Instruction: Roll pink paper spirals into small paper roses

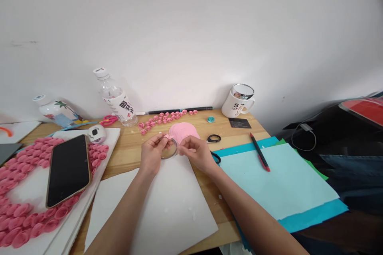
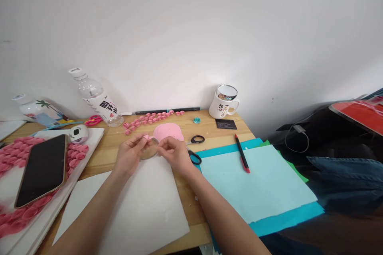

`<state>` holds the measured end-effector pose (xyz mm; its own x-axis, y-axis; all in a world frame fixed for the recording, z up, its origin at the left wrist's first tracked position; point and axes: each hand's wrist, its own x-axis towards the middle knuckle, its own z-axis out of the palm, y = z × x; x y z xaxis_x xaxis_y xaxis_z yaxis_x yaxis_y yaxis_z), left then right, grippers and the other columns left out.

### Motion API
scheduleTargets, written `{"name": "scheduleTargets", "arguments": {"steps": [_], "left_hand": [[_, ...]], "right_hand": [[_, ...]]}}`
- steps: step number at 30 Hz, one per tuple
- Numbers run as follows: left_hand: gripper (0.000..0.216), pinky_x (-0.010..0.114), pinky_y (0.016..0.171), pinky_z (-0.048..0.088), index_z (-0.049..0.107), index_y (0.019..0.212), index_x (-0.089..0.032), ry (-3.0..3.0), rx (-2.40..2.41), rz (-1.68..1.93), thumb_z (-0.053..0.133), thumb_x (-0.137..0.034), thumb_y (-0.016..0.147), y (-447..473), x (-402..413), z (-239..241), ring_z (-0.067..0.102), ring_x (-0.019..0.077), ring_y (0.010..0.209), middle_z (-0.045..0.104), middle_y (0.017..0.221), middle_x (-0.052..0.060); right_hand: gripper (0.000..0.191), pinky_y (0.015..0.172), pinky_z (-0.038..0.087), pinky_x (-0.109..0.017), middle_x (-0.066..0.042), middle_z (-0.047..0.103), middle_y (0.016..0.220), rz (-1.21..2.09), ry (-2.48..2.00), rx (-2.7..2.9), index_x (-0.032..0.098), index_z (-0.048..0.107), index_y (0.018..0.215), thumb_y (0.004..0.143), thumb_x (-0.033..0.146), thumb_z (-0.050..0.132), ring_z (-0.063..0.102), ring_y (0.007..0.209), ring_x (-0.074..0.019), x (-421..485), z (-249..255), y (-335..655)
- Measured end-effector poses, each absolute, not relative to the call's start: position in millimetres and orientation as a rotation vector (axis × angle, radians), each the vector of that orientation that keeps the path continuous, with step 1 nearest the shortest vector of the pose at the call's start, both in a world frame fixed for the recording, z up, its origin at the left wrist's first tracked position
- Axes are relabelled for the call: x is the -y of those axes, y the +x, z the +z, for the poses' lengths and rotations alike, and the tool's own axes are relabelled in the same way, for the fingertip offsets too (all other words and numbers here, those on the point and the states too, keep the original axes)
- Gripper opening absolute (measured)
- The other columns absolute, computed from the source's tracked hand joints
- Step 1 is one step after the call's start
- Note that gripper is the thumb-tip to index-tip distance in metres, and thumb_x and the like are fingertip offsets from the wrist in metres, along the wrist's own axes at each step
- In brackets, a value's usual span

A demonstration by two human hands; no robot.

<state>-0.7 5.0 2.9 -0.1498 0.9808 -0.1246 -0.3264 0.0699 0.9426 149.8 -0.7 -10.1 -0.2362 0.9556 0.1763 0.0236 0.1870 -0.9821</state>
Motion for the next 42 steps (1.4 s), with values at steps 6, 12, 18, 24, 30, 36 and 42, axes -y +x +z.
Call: {"name": "scheduleTargets", "arguments": {"steps": [6,12,18,24,30,36,42], "left_hand": [[0.029,0.024,0.061,0.042,0.068,0.078,-0.01,0.811,-1.048,1.245,0.076,-0.027,0.056,0,-3,3,0.056,0.0111,0.061,0.064,0.065,0.004],[0.027,0.026,0.063,0.043,0.069,0.082,-0.012,0.89,-1.044,1.156,0.073,-0.029,0.061,0,-2,0,0.056,0.0111,0.061,0.064,0.067,0.004],[0.026,0.026,0.063,0.042,0.069,0.08,-0.013,0.899,-1.032,1.122,0.074,-0.029,0.06,-1,-1,2,0.055,0.0106,0.061,0.063,0.067,0.003],[0.024,0.027,0.067,0.044,0.068,0.079,-0.012,0.893,-1.005,1.083,0.073,-0.028,0.061,-1,-1,4,0.055,0.011,0.063,0.063,0.068,0.003],[0.024,0.028,0.065,0.043,0.068,0.077,-0.011,0.857,-0.996,1.112,0.074,-0.025,0.058,0,-1,6,0.054,0.0101,0.059,0.062,0.063,0.002],[0.022,0.027,0.065,0.043,0.069,0.076,-0.011,0.889,-0.982,1.094,0.074,-0.025,0.059,1,-1,7,0.054,0.0101,0.059,0.063,0.064,0.003],[0.022,0.027,0.067,0.044,0.068,0.079,-0.012,0.917,-0.975,1.085,0.072,-0.026,0.062,-1,-1,4,0.054,0.0098,0.06,0.062,0.064,0.002]], "right_hand": [[0.018,0.064,0.053,-0.027,-0.005,0.059,0.094,0.805,-0.993,1.551,0.021,0.059,0.091,0.073,0.022,0.06,0.06,0.074,-0.0134,-5,-14,150],[0.013,0.063,0.052,-0.026,-0.004,0.064,0.085,0.644,-0.966,1.688,0.022,0.064,0.085,0.079,0.017,0.053,0.06,0.075,-0.0144,-4,-17,150],[0.012,0.06,0.049,-0.024,-0.005,0.065,0.079,0.488,-0.945,1.757,0.02,0.063,0.08,0.081,0.017,0.052,0.06,0.071,-0.0136,-5,-20,151],[0.012,0.06,0.049,-0.023,-0.004,0.063,0.079,0.453,-0.972,1.823,0.019,0.06,0.08,0.082,0.016,0.048,0.058,0.066,-0.0124,-5,-23,151],[0.015,0.062,0.049,-0.026,-0.006,0.064,0.082,0.466,-0.979,1.854,0.021,0.062,0.083,0.081,0.017,0.048,0.06,0.073,-0.0155,-5,-23,151],[0.013,0.06,0.05,-0.026,-0.004,0.065,0.078,0.639,-0.992,1.68,0.022,0.066,0.078,0.079,0.022,0.053,0.06,0.07,-0.0149,-3,-17,149],[0.007,0.06,0.049,-0.026,-0.003,0.066,0.076,0.826,-1.001,1.555,0.021,0.066,0.075,0.075,0.024,0.059,0.06,0.069,-0.0146,-2,-12,149]]}}
